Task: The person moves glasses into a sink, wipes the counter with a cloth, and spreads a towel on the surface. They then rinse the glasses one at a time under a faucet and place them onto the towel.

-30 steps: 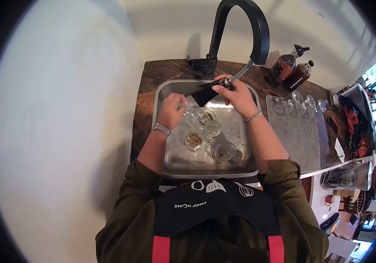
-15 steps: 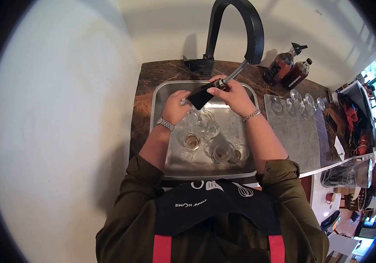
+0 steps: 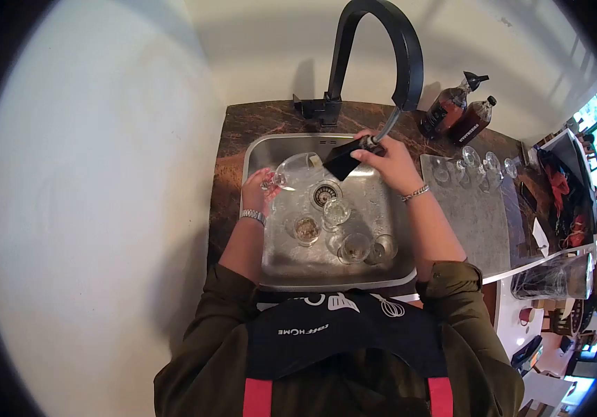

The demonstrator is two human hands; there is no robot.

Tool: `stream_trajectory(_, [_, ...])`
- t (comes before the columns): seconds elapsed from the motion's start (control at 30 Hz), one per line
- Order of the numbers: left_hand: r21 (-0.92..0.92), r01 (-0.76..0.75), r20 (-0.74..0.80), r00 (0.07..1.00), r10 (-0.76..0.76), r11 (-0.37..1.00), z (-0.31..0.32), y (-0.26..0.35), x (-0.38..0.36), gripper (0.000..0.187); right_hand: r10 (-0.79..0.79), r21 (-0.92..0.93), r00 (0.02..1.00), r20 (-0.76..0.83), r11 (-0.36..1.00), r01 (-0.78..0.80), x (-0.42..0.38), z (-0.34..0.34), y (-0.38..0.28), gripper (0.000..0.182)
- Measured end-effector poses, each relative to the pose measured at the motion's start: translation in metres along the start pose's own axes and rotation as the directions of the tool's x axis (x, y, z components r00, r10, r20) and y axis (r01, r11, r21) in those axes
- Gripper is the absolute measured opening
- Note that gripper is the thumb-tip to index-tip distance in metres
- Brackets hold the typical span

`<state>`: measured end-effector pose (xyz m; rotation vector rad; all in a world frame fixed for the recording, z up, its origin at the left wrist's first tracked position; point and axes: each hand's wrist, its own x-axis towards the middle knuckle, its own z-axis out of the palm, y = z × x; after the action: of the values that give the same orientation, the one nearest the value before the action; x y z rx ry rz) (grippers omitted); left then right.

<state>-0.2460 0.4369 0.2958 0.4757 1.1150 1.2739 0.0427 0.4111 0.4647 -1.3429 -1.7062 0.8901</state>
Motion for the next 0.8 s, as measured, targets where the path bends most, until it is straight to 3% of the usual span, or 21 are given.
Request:
stream_trajectory(0.13, [-0.008, 0.055, -0.072, 0.996, -0.055, 0.998, -0.010, -0.015, 0.001, 0.023, 0.002, -0.081, 0.999, 0.042, 0.997, 0.002, 0.005, 0.006, -0.007, 0.037])
stream_trajectory(0.23, [-0.053, 0.094, -0.084, 0.992, -0.098, 0.994, -0.012, -0.019, -0.004, 0.020, -0.023, -0.032, 0.998, -0.053, 0.999, 0.021, 0.004, 0.008, -0.013, 0.036])
stream_trajectory(0.3, [-0.127, 0.188, -0.120, 0.972, -0.203, 0.974, -0.012, -0.019, -0.006, 0.020, 0.022, -0.108, 0.995, 0.092, 0.994, -0.012, 0.007, 0.001, -0.010, 0.035])
stream_trajectory(0.33, [-0.130, 0.187, -0.122, 0.971, -0.203, 0.974, -0.016, -0.023, -0.004, 0.020, 0.022, -0.108, 0.995, 0.095, 0.994, -0.011, 0.008, 0.003, -0.007, 0.035])
stream_trajectory(0.4, [-0.087, 0.179, -0.072, 0.980, -0.185, 0.980, -0.020, -0.029, 0.001, 0.018, -0.063, -0.101, 0.997, -0.046, 0.993, 0.058, 0.008, 0.008, -0.005, 0.035])
stream_trajectory(0.5, [-0.089, 0.190, -0.070, 0.978, -0.197, 0.978, -0.019, -0.033, 0.002, 0.018, 0.022, -0.072, 0.999, 0.044, 0.997, -0.019, 0.001, 0.006, -0.024, 0.035])
stream_trajectory(0.6, [-0.077, 0.188, -0.059, 0.979, -0.193, 0.979, -0.019, -0.033, 0.000, 0.019, 0.006, -0.073, 0.992, 0.125, 0.997, 0.004, 0.008, -0.001, -0.008, 0.034])
stream_trajectory(0.7, [-0.022, 0.168, -0.025, 0.985, -0.169, 0.986, -0.017, -0.033, -0.003, 0.026, -0.051, -0.150, 0.999, -0.005, 0.987, 0.050, 0.010, 0.002, -0.003, 0.033])
stream_trajectory(0.77, [-0.029, 0.176, -0.026, 0.984, -0.177, 0.984, -0.017, -0.035, -0.003, 0.024, -0.065, -0.084, 0.998, -0.017, 0.994, 0.064, 0.007, 0.005, -0.006, 0.034])
stream_trajectory(0.8, [-0.039, 0.180, -0.031, 0.983, -0.181, 0.983, -0.017, -0.034, -0.002, 0.023, -0.012, -0.103, 0.998, 0.054, 0.995, 0.018, 0.006, 0.003, -0.012, 0.035])
